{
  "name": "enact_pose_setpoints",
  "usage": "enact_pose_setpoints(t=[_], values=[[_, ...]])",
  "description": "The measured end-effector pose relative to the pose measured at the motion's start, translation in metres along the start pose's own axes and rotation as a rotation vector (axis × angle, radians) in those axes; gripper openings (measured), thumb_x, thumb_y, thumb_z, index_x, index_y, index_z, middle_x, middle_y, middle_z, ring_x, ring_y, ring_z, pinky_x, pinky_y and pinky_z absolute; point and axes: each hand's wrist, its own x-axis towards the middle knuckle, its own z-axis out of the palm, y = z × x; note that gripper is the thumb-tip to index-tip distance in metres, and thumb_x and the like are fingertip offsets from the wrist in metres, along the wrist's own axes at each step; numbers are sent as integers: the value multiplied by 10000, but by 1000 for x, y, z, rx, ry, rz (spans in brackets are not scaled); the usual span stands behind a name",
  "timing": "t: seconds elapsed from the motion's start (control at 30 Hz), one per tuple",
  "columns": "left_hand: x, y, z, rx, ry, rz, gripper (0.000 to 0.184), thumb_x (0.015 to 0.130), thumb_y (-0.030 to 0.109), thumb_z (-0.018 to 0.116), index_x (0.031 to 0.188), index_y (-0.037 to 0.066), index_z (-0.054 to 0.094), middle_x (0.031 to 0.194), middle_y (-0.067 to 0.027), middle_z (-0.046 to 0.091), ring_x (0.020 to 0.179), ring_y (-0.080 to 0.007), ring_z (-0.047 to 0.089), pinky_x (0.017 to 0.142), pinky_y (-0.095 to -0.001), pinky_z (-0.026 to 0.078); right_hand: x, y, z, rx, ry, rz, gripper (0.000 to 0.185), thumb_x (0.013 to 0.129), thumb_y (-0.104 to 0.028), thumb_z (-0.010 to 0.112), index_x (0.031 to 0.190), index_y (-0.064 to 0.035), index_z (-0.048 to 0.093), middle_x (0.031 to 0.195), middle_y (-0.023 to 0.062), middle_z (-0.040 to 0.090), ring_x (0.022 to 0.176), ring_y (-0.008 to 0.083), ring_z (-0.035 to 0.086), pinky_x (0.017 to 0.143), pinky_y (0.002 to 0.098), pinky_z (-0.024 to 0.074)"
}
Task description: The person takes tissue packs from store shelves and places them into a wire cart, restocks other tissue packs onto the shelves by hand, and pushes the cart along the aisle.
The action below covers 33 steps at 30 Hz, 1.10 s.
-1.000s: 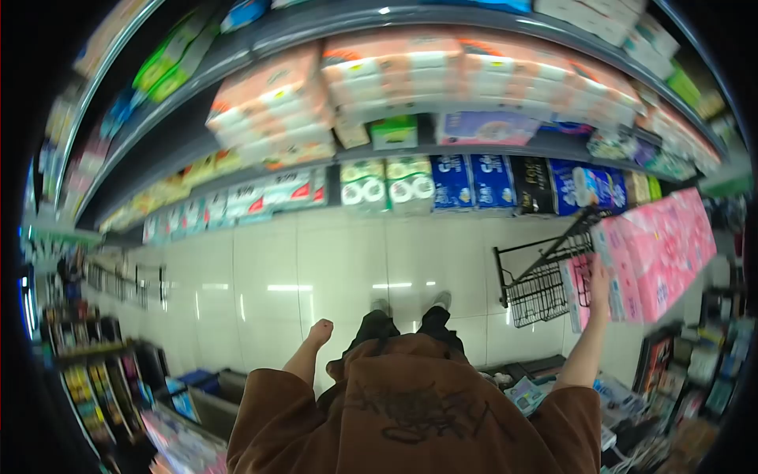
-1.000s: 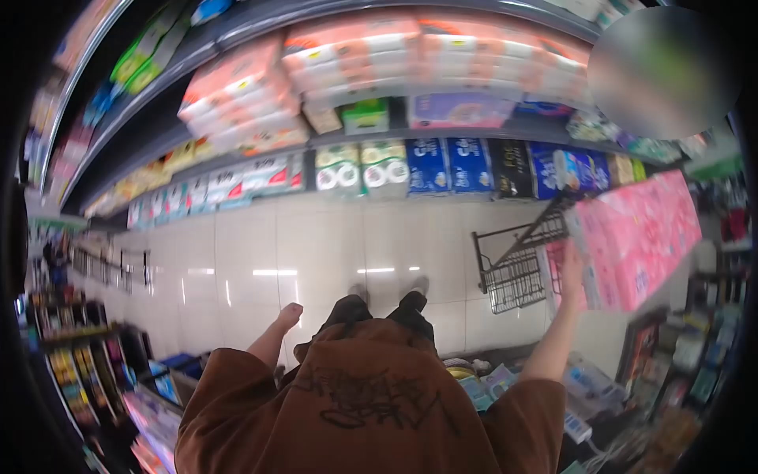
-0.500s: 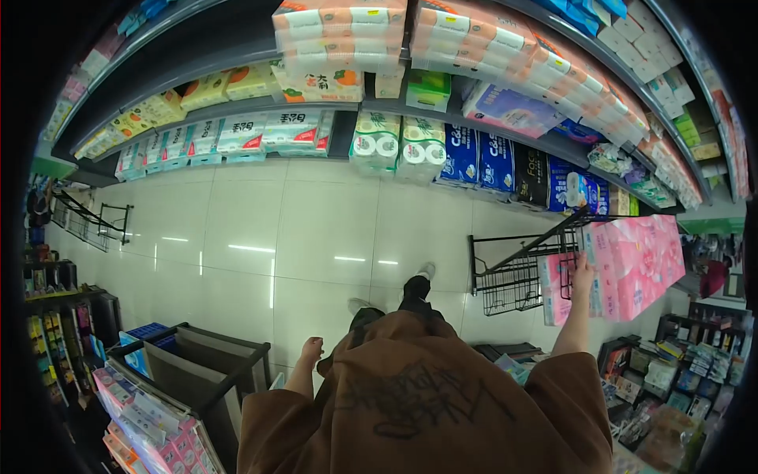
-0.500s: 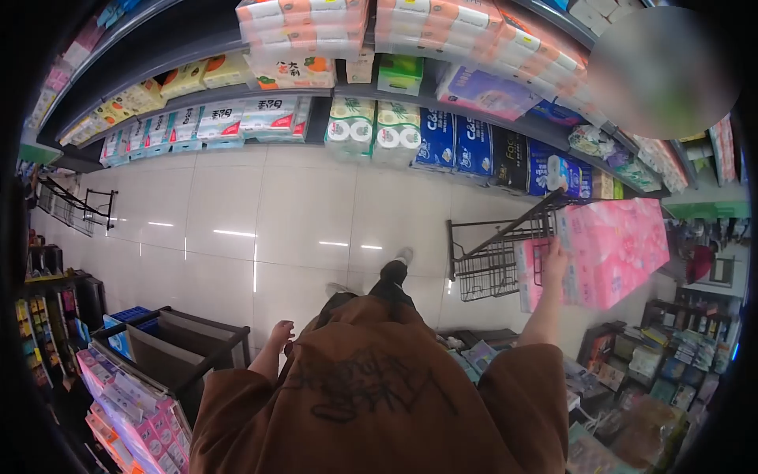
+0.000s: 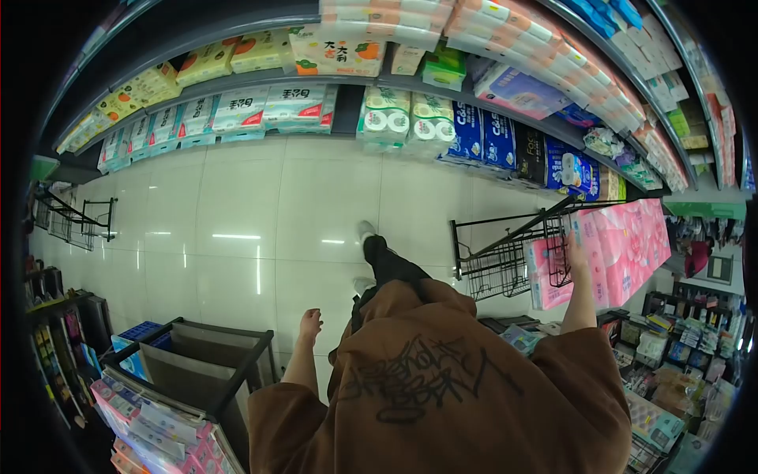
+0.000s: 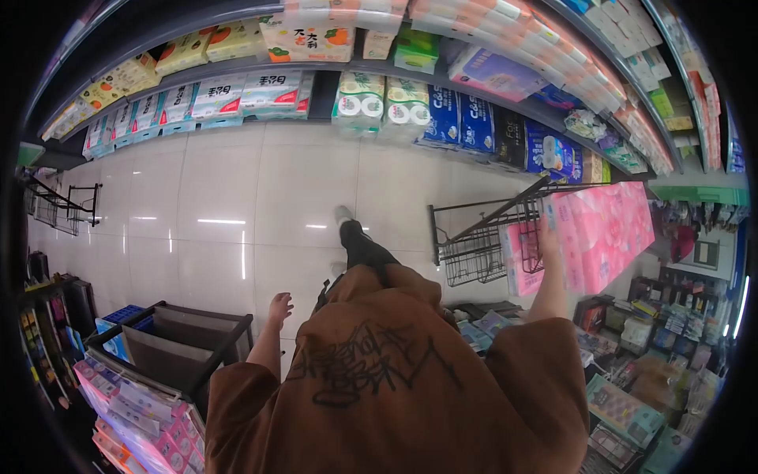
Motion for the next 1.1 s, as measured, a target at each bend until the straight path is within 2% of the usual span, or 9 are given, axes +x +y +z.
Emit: enact_pose_setpoints(t=[0.13,0.27,0.5,0.53,0.67,0.7,0.9,1.0,1.1], values=[[11,19,-21,-72,-8,30,424,954,309,528,1327,108,518,1270,-83,592,1025,-235,625,842,-396,500,21,-13,20,-39,71,-62,750,947,-697,360,1224,-50,618,698,67,618,576,196,621,506,304,508],[22,35,-54,8,36,-107,373,975,268,517,1289,73,564,1205,-71,625,956,-196,634,760,-341,499,30,-52,41,-44,89,9,768,928,-722,373,1206,-59,642,697,55,617,561,180,614,519,298,507],[50,93,-172,-24,150,-84,361,968,266,523,1268,72,581,1134,-65,644,919,-185,643,721,-341,510,23,-120,98,23,108,19,737,926,-721,389,1147,-74,665,661,34,605,537,159,599,499,282,490],[48,113,-185,-54,167,-101,398,989,267,502,1323,54,533,1241,-92,613,1031,-225,633,828,-373,514,22,-128,108,16,124,2,728,927,-719,389,1113,-73,667,650,35,601,527,159,595,493,281,488],[47,147,-230,-290,208,-38,403,1008,287,471,1367,103,474,1387,-105,532,1199,-288,572,955,-417,459,10,-158,152,-8,148,-71,716,924,-724,389,997,-65,660,616,44,588,495,162,583,474,283,489],[45,150,-237,-317,222,-47,398,1010,283,475,1360,94,483,1369,-101,546,1173,-277,586,917,-402,473,5,-166,164,-7,146,-96,719,921,-728,390,973,-62,655,609,46,586,489,164,581,471,285,491],[56,76,-303,-391,233,-191,377,990,284,513,1318,100,527,1272,-73,606,1065,-236,632,788,-371,503,-33,-208,231,-72,208,-35,753,898,-752,397,969,-45,647,611,57,586,482,191,584,461,310,500],[57,34,-338,-424,291,-265,381,978,275,515,1316,98,528,1260,-75,609,1030,-223,634,777,-373,502,-43,-207,260,-33,162,5,749,912,-721,409,1116,-44,657,669,95,626,577,215,638,533,342,538],[52,25,-384,-540,340,-319,375,954,296,541,1275,102,535,1071,-31,602,835,-151,584,693,-352,490,-78,-218,303,-40,109,68,745,917,-707,420,1157,-43,655,704,117,654,636,230,672,578,362,559]])
